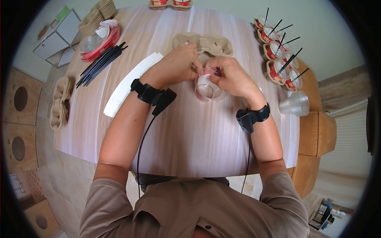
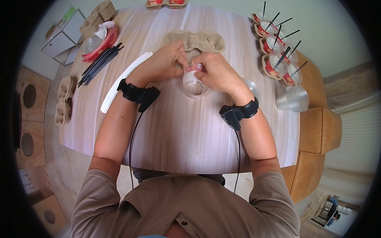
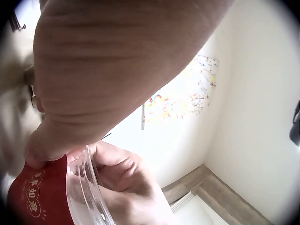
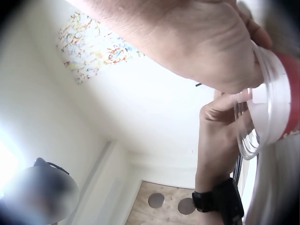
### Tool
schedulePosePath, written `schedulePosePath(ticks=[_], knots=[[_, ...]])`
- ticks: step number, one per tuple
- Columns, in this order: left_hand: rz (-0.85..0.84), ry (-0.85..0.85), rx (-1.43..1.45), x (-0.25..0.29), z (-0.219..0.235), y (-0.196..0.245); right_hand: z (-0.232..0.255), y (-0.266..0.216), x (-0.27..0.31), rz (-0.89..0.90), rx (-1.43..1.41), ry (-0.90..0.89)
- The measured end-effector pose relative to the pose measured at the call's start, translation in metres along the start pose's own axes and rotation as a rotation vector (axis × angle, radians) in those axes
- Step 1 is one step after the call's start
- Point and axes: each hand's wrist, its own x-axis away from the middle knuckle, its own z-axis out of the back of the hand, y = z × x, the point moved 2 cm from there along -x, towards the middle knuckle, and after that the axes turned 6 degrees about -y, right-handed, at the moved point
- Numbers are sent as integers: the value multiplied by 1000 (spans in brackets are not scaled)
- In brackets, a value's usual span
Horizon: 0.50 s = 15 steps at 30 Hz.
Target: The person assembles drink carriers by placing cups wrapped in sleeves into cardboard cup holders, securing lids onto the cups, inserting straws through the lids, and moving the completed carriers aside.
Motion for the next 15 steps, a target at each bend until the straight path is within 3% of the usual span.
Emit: schedulePosePath(ticks=[4, 7, 10, 12, 15], knots=[[90, -15, 53, 1, -2, 5, -4, 2, 0, 54, 56, 28], [84, 118, 204, 0, -7, 1, -4, 0, -1, 37, 33, 60], [134, 37, 121, -4, -3, 0, -4, -6, 0, 39, -27, 109], [339, -207, 190, -4, 1, 6, -4, -4, 1, 67, -39, 140], [366, -277, 236, -5, -1, 1, -2, 1, 2, 104, 111, 145]])
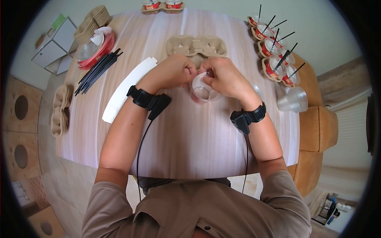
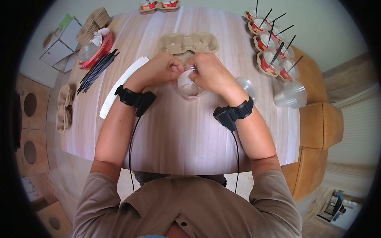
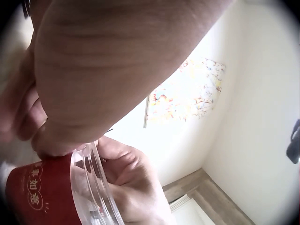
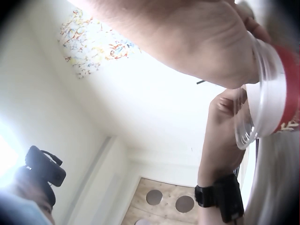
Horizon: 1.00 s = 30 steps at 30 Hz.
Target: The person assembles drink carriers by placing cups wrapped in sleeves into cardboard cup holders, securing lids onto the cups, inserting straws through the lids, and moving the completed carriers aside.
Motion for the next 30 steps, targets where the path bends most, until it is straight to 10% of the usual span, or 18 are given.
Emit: schedulePosePath(ticks=[9, 30], knots=[[130, -193, 835, 25, 10, 10, 20, 12, -1, -220, -17, -155], [103, -185, 763, 14, -4, 6, 13, 17, -5, -242, -25, -53]])
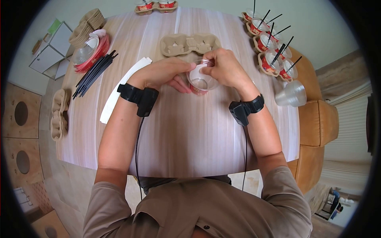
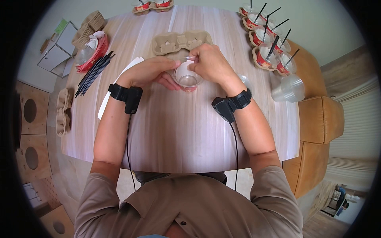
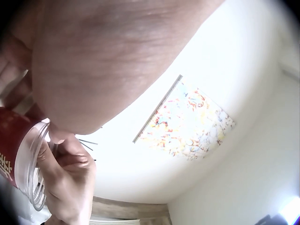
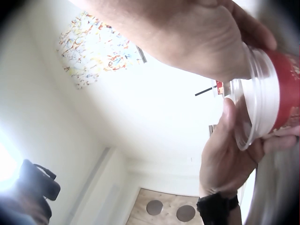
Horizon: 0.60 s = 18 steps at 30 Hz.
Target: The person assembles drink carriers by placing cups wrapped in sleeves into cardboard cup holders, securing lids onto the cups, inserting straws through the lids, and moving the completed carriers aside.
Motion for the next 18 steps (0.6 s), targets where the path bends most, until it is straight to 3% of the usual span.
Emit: schedulePosePath(ticks=[5, 18], knots=[[-10, 19, -30, 0, 2, 1, 0, 0, -1, -87, -53, 24], [-22, 61, -139, -7, 8, -2, 2, 1, -1, -118, -54, 11]])
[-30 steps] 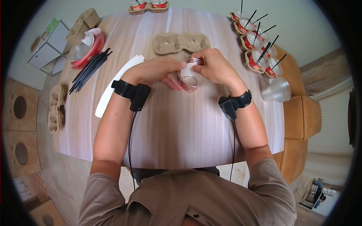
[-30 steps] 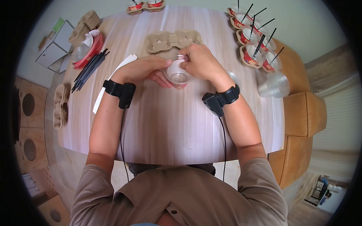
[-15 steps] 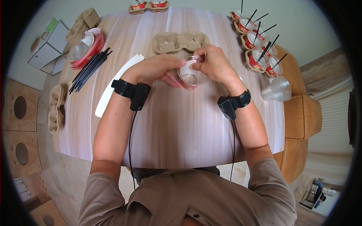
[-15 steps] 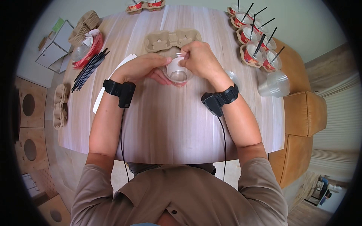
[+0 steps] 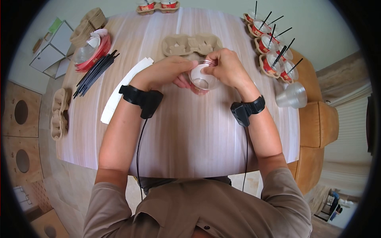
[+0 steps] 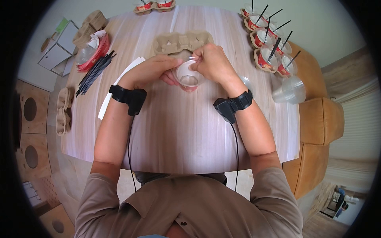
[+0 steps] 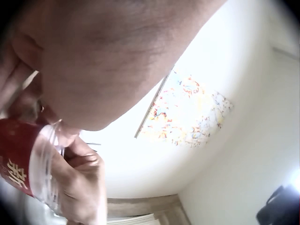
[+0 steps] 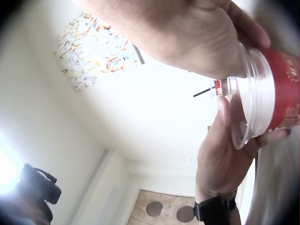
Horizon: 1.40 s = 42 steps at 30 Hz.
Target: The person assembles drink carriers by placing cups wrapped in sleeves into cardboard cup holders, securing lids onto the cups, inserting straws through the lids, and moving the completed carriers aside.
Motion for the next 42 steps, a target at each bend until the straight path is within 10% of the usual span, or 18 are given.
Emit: schedulePosePath(ticks=[4, 6, 9, 22, 42], knots=[[-194, 320, -252, -2, 1, 9, -2, 2, 0, 41, 8, 2], [-436, 722, -963, -1, 8, -1, -1, 2, 1, 64, 12, 6], [-513, 817, -1138, -6, 16, -18, 0, 0, 2, 66, 11, 0], [-84, 234, -839, 23, 14, 17, 58, 24, 7, 71, -139, 97], [-24, 186, -843, 27, 1, 23, 45, 34, 1, 58, 101, 122]])
